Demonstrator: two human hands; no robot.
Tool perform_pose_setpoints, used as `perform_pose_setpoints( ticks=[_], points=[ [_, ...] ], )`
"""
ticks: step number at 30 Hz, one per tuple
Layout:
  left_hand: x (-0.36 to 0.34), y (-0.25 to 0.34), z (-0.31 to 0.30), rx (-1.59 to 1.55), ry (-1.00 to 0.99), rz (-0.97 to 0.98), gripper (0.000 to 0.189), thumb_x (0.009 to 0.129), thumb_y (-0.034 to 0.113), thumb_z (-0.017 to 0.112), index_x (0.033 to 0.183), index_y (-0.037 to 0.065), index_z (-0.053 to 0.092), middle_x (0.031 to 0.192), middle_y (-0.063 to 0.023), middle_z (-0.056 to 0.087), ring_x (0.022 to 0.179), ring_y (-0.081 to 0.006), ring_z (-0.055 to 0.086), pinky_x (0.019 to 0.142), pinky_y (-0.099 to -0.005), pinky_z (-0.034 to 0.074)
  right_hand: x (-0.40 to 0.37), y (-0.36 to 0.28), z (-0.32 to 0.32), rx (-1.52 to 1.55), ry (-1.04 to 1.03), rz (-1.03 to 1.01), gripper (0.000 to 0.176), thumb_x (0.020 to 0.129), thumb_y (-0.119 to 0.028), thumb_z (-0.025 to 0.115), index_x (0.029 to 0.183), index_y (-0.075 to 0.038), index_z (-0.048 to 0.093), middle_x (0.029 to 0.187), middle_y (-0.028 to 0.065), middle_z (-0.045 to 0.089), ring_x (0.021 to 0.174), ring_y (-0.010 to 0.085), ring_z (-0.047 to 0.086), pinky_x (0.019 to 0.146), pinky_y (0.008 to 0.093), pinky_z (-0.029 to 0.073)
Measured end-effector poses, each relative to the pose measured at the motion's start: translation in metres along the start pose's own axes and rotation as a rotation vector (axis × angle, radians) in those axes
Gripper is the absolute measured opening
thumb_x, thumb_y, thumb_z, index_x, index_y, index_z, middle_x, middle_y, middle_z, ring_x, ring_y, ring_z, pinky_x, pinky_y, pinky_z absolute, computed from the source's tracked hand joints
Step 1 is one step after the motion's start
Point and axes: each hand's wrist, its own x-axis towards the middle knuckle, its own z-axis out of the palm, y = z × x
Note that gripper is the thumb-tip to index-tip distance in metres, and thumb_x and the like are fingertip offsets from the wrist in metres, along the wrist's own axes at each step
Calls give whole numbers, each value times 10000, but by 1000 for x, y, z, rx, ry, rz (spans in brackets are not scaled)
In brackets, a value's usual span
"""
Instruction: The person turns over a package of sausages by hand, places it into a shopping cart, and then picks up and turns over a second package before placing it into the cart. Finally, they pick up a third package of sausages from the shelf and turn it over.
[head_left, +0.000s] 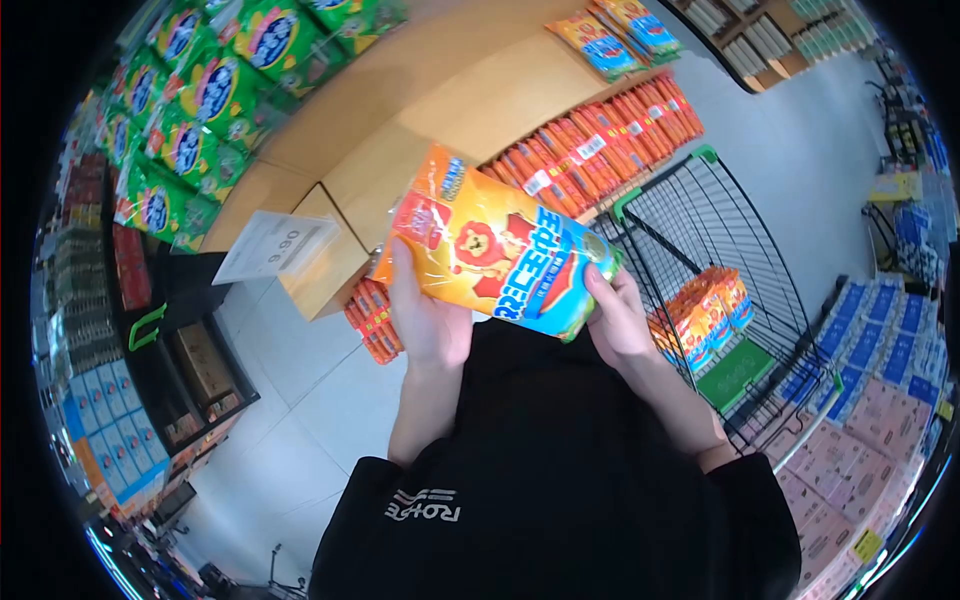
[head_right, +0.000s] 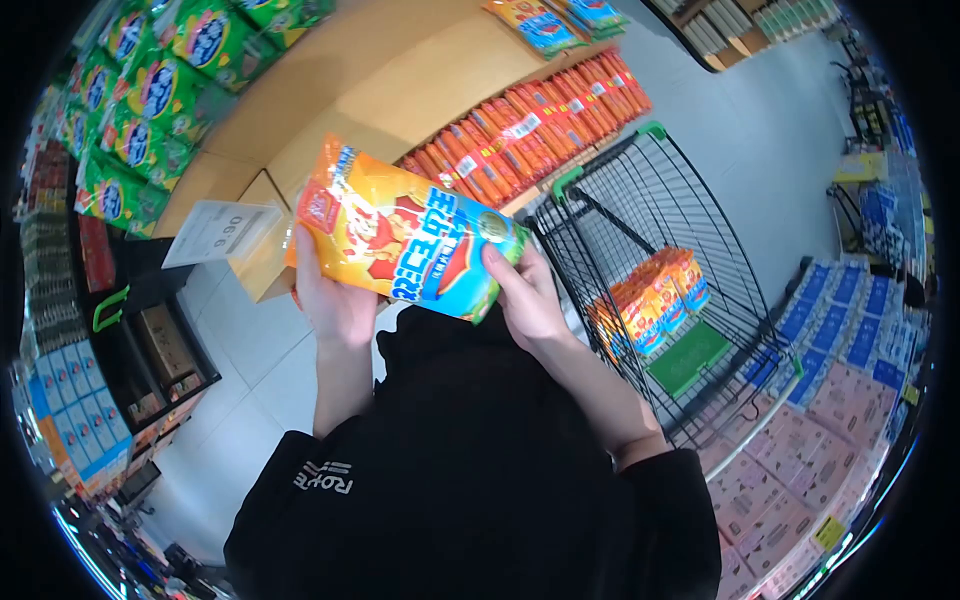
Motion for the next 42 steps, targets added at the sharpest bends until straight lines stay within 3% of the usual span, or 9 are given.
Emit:
perform_pose_setpoints(
  ticks=[10, 13, 14, 20, 26, 29, 32, 35, 42],
  points=[
    [-1, -32, -6, 147, -137, -85, 533, 896, 372, 436, 1304, 60, 295, 1322, -99, 356, 1215, -245, 358, 988, -426, 310, 4, 0, -20, 223, 179, -8, 324, 880, -212, 530, 1116, -8, 443, 1027, 71, 580, 931, 117, 567, 824, 272, 466],
    [-2, -41, -6, 89, -276, -177, 525, 904, 350, 404, 1321, 52, 289, 1337, -105, 350, 1234, -247, 332, 1027, -430, 250, -2, 3, -39, 238, 264, -33, 326, 879, -214, 532, 1113, -7, 441, 1021, 72, 582, 918, 116, 573, 813, 267, 471],
    [-4, -42, -1, 106, -227, -239, 613, 875, 416, 423, 1330, 37, 265, 1348, -115, 331, 1248, -253, 313, 1033, -432, 237, -6, 3, -44, 234, 304, -33, 324, 875, -216, 538, 1101, -2, 445, 1011, 75, 586, 900, 117, 582, 806, 262, 473],
    [7, -59, -8, 214, -270, -461, 760, 835, 530, 412, 1330, -17, 229, 1361, -131, 306, 1257, -266, 298, 1026, -431, 252, -30, 1, -76, 256, 457, 12, 374, 872, -221, 542, 1139, 14, 429, 1008, 86, 587, 891, 121, 588, 802, 265, 476],
    [20, -91, 8, 379, -454, -663, 719, 853, 509, 399, 1310, -30, 265, 1303, -141, 389, 1209, -259, 373, 1004, -422, 289, -58, 2, -108, 300, 588, -59, 375, 872, -219, 541, 1136, 22, 427, 1023, 91, 579, 907, 122, 580, 804, 264, 474],
    [23, -116, 20, 466, -586, -719, 595, 889, 397, 414, 1291, -28, 305, 1238, -129, 455, 1143, -225, 448, 970, -386, 341, -74, -1, -129, 304, 655, -81, 352, 873, -213, 540, 1111, 24, 437, 1007, 94, 583, 894, 122, 582, 792, 262, 476],
    [17, -141, 37, 824, -574, -711, 459, 889, 174, 473, 1276, -24, 324, 1179, -110, 488, 1039, -160, 513, 894, -301, 409, -91, -9, -150, 298, 696, -73, 341, 875, -213, 538, 1097, 27, 444, 991, 102, 588, 872, 125, 586, 777, 259, 481],
    [-4, -177, 62, 897, -669, -662, 452, 863, 33, 491, 1277, -27, 321, 1135, -105, 514, 989, -130, 535, 847, -265, 438, -105, -16, -176, 274, 728, -72, 354, 872, -227, 543, 1099, 26, 443, 993, 102, 589, 876, 125, 582, 780, 259, 476],
    [-37, -271, 85, 1081, -736, -675, 629, 849, -7, 501, 1362, -10, 137, 1198, -137, 464, 1016, -149, 517, 852, -269, 443, -142, -22, -266, 173, 857, -67, 572, 839, -177, 565, 1267, 71, 280, 1116, 159, 518, 1006, 175, 526, 850, 276, 428]
  ],
)
